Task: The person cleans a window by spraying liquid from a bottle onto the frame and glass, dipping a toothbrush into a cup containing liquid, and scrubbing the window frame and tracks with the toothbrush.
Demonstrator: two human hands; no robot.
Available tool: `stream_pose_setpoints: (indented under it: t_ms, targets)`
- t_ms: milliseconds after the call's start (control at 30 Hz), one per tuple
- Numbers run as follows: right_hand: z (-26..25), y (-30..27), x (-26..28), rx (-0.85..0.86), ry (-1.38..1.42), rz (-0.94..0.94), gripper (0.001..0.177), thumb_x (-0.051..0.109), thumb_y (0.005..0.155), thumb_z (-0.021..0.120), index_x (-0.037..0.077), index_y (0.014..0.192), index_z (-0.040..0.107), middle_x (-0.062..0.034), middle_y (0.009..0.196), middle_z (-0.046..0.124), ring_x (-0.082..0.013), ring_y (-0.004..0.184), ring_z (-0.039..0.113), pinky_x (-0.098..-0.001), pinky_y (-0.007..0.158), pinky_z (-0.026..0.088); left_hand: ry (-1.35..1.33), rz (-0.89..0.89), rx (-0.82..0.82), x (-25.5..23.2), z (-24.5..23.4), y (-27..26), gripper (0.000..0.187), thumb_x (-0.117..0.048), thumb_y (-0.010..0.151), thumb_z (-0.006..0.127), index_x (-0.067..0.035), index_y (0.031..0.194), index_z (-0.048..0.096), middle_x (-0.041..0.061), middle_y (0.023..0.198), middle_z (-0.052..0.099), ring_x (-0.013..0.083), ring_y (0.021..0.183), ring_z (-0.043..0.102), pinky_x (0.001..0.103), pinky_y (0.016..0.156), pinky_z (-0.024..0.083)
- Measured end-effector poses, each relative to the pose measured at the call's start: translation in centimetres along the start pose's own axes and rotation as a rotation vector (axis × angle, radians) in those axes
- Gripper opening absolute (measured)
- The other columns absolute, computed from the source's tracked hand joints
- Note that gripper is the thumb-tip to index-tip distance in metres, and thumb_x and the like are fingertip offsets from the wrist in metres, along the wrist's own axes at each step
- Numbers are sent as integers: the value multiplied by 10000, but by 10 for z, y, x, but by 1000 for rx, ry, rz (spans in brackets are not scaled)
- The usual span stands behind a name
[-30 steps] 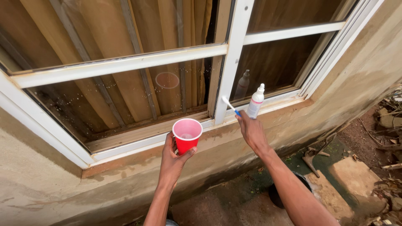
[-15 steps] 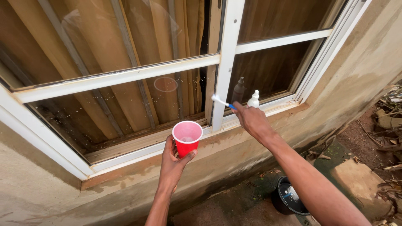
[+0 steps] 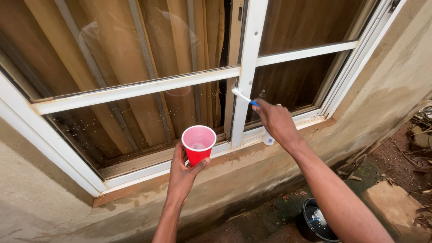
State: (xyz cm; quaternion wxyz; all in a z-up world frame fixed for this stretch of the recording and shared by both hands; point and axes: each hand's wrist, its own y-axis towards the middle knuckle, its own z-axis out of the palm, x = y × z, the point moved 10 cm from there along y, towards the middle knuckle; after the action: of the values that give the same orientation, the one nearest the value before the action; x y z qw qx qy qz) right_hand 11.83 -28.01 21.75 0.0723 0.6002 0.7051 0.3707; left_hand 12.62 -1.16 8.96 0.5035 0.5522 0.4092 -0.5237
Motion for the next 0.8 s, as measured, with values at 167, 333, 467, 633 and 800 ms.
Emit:
stream_pose_setpoints:
  t_ms: [167,333,467,633,800]
  targets:
    - [26,-5,-20,-14,-48,25,301,327,1076,484,47,1054,592,-172,505,513,-397,453,504,-502,450,365,-19,67,-9,-5,-12,-6,928,-120,677,872,-91,1484,415,131,1384,620,246,1316,594,438,1124,482]
    - [67,-1,-48,-7,101,152,318,333,1105,419,46,995,498,-159,516,525,-373,412,512,-495,440,363,-32,36,-36,4,-15,-8,961,-128,667,873,-110,1498,391,118,1388,605,241,1308,589,431,1116,491]
    - [119,-32,-55,73,253,279,313,353,1098,361,65,1028,461,-191,562,545,-407,485,537,-520,481,381,-5,-16,-57,14,-20,-13,956,-123,659,882,-112,1488,406,110,1386,612,233,1307,587,431,1115,481]
    - [115,-26,-46,28,256,353,353,375,1101,392,41,1010,459,-247,608,528,-472,584,501,-547,573,377,-16,-36,-76,19,-27,-17,928,-128,670,876,-111,1475,415,114,1363,627,236,1289,605,417,1109,489]
    - [91,2,-33,-80,337,331,388,385,1102,364,42,962,482,-218,591,519,-438,530,474,-510,567,393,-66,8,-77,23,-23,-21,845,-123,700,862,-71,1443,462,131,1325,646,243,1243,618,409,1077,502]
